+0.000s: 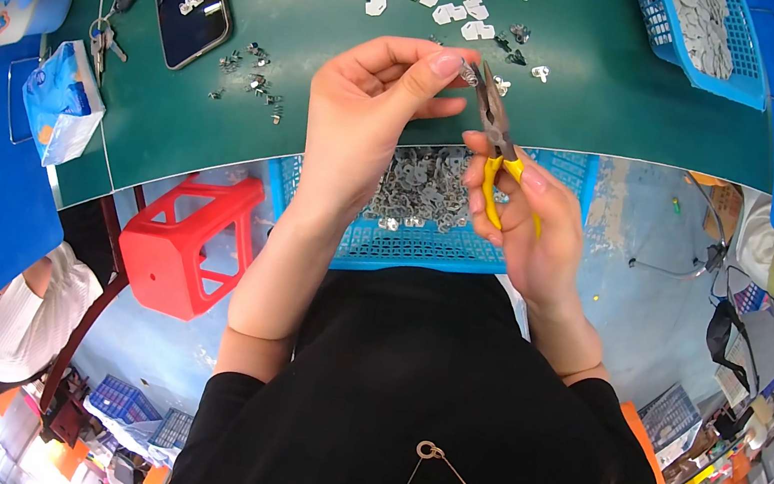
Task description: Assembling small metal components onto white bases using needle-nose pliers.
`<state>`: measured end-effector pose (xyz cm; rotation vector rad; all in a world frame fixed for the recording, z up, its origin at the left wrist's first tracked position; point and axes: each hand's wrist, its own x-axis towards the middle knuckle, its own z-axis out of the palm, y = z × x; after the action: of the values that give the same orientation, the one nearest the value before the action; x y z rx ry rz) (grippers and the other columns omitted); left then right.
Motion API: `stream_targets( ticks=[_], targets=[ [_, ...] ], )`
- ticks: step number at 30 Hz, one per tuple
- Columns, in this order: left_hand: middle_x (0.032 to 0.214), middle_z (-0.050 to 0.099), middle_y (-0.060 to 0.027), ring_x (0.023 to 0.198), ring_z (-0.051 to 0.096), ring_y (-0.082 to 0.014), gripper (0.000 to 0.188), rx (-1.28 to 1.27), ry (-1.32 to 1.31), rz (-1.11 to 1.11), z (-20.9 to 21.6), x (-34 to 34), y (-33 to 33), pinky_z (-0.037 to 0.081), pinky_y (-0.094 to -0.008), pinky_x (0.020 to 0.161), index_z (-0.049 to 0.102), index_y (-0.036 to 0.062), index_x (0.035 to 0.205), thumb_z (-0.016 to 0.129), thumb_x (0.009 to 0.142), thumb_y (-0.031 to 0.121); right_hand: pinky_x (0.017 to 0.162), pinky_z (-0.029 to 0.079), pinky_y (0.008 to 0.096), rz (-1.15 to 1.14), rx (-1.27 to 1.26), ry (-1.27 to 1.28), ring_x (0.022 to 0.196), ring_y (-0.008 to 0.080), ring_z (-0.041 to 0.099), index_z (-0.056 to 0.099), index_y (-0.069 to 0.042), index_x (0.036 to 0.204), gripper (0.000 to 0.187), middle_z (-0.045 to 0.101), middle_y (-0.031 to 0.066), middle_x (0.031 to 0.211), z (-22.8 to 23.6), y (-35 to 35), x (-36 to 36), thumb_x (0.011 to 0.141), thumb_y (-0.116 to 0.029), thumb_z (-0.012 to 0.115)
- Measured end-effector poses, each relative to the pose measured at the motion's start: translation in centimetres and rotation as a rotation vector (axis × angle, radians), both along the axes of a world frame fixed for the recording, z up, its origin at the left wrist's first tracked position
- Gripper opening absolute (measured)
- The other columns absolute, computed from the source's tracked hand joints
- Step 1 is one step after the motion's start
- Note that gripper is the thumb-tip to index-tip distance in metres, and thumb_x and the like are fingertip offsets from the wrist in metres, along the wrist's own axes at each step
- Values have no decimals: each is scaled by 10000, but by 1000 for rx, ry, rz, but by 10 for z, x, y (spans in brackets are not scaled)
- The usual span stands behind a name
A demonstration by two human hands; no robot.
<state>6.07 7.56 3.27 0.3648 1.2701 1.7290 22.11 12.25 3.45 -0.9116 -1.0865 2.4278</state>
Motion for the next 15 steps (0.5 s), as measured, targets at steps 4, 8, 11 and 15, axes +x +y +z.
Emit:
stream_targets(
  ticks=[4,8,11,15],
  targets=[
    [905,659,-113,737,619,-101,178,-40,98,34,-4,1,2,527,-237,663,626,-37,887,646,834,131,496,325,206,-43,50,-59,741,120,470,438,108,1218,536,523,85,917,-2,0,8,889,-312,380],
    [917,660,-108,657,610,-83,119,-256,535,-25,-12,-1,3,494,-220,583,647,2,846,672,801,110,495,323,205,-119,143,-90,741,117,469,436,110,1218,553,519,85,921,-3,6,20,882,-326,379],
    [891,654,-53,556,591,-104,84,-239,1057,79,-15,2,7,460,-228,522,663,67,809,700,751,115,498,325,204,-171,172,-68,742,115,468,439,109,1213,561,514,86,927,-4,14,28,876,-335,376],
    [813,597,39,639,583,-148,102,-85,1445,27,-24,11,17,464,-266,527,654,150,759,714,678,165,503,332,206,-243,230,-88,745,118,469,441,113,1204,560,514,100,940,-3,19,31,873,-333,372]
  ],
)
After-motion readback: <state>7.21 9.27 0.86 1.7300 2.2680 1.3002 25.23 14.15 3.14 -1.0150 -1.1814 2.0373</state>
